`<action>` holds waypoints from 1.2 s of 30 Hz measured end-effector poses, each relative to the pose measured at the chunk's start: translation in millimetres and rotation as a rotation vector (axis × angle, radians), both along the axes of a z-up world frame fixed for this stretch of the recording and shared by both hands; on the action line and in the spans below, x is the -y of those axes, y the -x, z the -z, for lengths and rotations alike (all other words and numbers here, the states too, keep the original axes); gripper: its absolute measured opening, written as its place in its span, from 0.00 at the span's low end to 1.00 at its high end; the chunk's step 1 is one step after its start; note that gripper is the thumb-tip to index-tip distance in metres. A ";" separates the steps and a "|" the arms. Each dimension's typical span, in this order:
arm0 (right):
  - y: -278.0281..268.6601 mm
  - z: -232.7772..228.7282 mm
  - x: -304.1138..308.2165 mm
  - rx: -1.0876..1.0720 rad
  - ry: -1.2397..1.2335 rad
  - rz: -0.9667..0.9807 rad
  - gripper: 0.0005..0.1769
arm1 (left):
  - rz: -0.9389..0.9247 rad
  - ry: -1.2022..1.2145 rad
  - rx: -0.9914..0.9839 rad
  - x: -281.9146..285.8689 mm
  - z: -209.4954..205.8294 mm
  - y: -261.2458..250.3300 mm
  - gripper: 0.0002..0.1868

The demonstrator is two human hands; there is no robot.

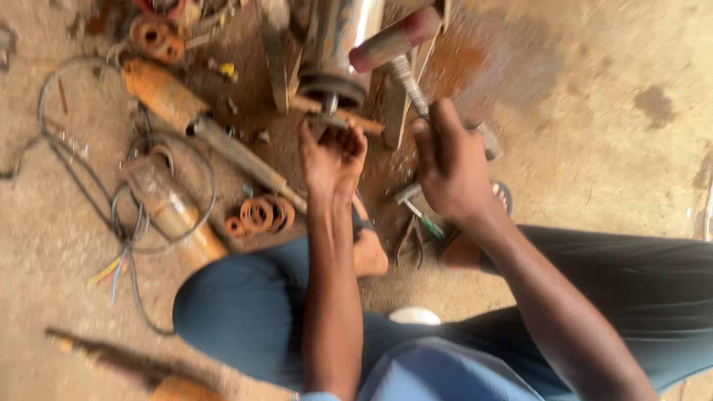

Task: The person is seated on the floor in a workshop, using a hammer to repeatedly strike a metal ring or flange on a cylindrical mechanical component mounted on a wooden stand. The person holds the component steady with one hand while hammering with the other.

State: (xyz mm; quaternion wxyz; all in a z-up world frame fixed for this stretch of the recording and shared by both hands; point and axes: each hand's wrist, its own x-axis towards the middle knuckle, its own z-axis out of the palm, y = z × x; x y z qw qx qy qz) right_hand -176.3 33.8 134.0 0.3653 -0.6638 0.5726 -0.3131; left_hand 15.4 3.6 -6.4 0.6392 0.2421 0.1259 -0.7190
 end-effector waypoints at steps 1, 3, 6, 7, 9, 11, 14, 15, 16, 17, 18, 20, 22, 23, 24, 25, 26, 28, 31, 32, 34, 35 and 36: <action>-1.1 1.9 -3.1 0.001 0.010 -0.095 0.10 | 0.010 0.047 -0.045 -2.7 3.4 -2.5 0.35; 3.5 2.1 -6.7 0.011 -0.004 -0.158 0.10 | 0.005 0.053 -0.110 -3.1 5.1 -1.5 0.37; 9.5 2.0 -3.3 0.076 -0.066 -0.049 0.12 | 0.063 0.069 0.054 10.8 -6.7 -4.6 0.36; 9.6 5.1 -7.4 0.128 -0.102 0.009 0.14 | 0.084 0.050 0.160 5.5 -11.9 -8.7 0.35; 7.1 17.8 -17.9 0.244 -0.166 0.086 0.15 | 0.031 -0.034 0.535 1.9 -23.1 -17.3 0.37; 2.3 36.6 -28.2 0.375 -0.212 0.134 0.14 | -0.009 -0.038 0.834 6.2 -34.6 -22.1 0.36; -4.6 65.8 -39.8 0.235 -0.212 0.160 0.16 | -0.021 0.030 1.092 20.1 -44.9 -16.2 0.34; -7.3 72.6 -41.9 0.273 -0.205 0.173 0.16 | -0.010 0.014 1.132 23.9 -47.1 -13.2 0.33; -9.3 77.1 -43.7 0.310 -0.199 0.186 0.16 | 0.001 -0.003 1.172 25.6 -48.8 -10.6 0.33; -10.2 80.3 -42.4 0.348 -0.187 0.196 0.16 | -0.002 0.033 1.225 28.6 -50.1 -8.6 0.32; -10.8 82.4 -39.8 0.327 -0.182 0.197 0.17 | -0.006 0.070 1.278 30.4 -51.1 -7.9 0.31; -8.8 84.8 -36.8 0.275 -0.183 0.216 0.17 | -0.008 0.127 1.383 36.1 -50.1 -6.6 0.30; -4.0 89.8 -42.5 0.256 -0.220 0.243 0.17 | -0.008 0.145 1.483 35.0 -43.0 -6.5 0.29; -6.8 94.8 -43.2 0.253 -0.236 0.251 0.17 | -0.021 0.131 1.481 37.2 -40.1 -9.1 0.28; -10.8 100.5 -44.7 0.317 -0.204 0.257 0.17 | -0.034 0.118 1.480 40.3 -37.5 -11.5 0.27; -19.3 107.0 -46.0 0.385 -0.171 0.259 0.17 | -0.052 0.103 1.484 42.8 -36.1 -15.5 0.27; -28.6 113.5 -48.0 0.454 -0.138 0.261 0.17 | -0.061 0.094 1.430 42.4 -35.2 -18.2 0.26; -50.6 123.9 -48.2 0.621 -0.172 0.305 0.17 | -0.082 0.086 1.322 44.9 -36.4 -19.9 0.25; -81.8 128.3 -39.9 0.835 -0.295 0.371 0.16 | -0.071 -0.005 1.237 49.5 -42.5 -17.1 0.24; -90.3 126.8 -39.1 0.898 -0.361 0.389 0.15 | -0.069 0.001 1.248 49.3 -44.5 -18.4 0.23; -99.3 121.1 -40.4 1.064 -0.337 0.411 0.15 | -0.062 0.008 1.266 44.8 -46.6 -20.6 0.23; -101.0 118.0 -40.4 1.151 -0.326 0.417 0.14 | -0.033 0.008 1.279 44.2 -47.4 -22.4 0.23; -101.1 114.4 -40.6 1.092 -0.279 0.433 0.15 | -0.003 0.008 1.291 42.8 -48.3 -25.0 0.23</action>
